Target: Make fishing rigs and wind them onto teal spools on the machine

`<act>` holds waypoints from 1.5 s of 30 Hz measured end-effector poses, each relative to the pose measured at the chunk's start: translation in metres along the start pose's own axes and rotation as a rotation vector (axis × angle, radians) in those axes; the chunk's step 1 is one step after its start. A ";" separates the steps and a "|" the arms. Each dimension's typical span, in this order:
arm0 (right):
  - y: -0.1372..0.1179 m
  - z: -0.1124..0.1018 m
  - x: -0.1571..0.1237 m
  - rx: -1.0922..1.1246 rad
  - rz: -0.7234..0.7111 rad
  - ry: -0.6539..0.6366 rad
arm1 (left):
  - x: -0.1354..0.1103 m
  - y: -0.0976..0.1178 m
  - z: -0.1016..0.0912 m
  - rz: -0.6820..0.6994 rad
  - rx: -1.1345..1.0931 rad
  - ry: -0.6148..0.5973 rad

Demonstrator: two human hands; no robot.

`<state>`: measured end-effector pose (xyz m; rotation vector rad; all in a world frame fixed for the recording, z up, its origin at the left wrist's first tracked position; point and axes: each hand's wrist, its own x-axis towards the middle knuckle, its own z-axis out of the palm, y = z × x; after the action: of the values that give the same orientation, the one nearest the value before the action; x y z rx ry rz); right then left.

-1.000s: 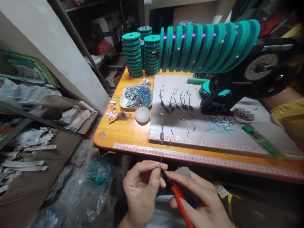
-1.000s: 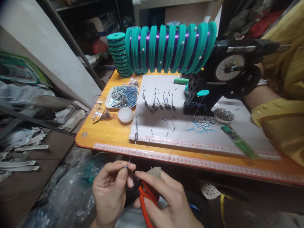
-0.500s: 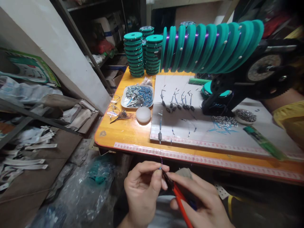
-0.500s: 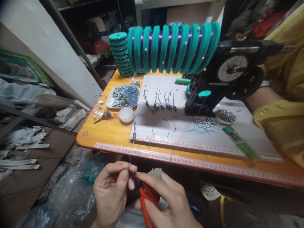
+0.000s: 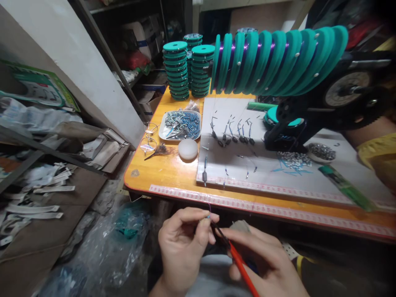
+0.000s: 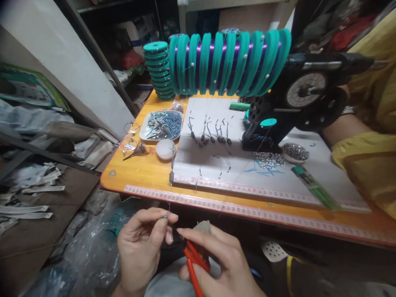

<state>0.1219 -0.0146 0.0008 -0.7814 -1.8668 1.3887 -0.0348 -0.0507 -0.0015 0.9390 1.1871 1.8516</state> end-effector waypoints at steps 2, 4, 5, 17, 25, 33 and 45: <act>0.000 0.001 0.000 0.021 -0.017 0.007 | 0.000 -0.001 0.000 -0.023 -0.024 0.008; 0.000 0.002 0.000 0.020 -0.023 0.021 | 0.000 -0.001 0.001 -0.026 -0.042 0.003; 0.001 0.002 0.001 0.012 -0.022 0.027 | -0.001 -0.001 0.001 -0.025 -0.051 -0.002; 0.000 0.004 0.000 0.013 -0.040 0.025 | -0.003 -0.004 0.001 -0.026 -0.080 -0.014; -0.004 0.003 0.004 0.067 -0.008 0.023 | -0.005 -0.002 0.002 -0.021 -0.070 -0.009; -0.001 0.003 0.002 0.067 -0.018 0.003 | -0.004 -0.001 0.001 -0.011 -0.034 -0.004; 0.004 0.002 -0.005 0.214 0.166 -0.030 | -0.001 0.005 -0.002 -0.007 0.036 -0.052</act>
<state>0.1231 -0.0183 -0.0045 -0.8247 -1.6707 1.6807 -0.0369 -0.0535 0.0029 0.9953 1.1947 1.7948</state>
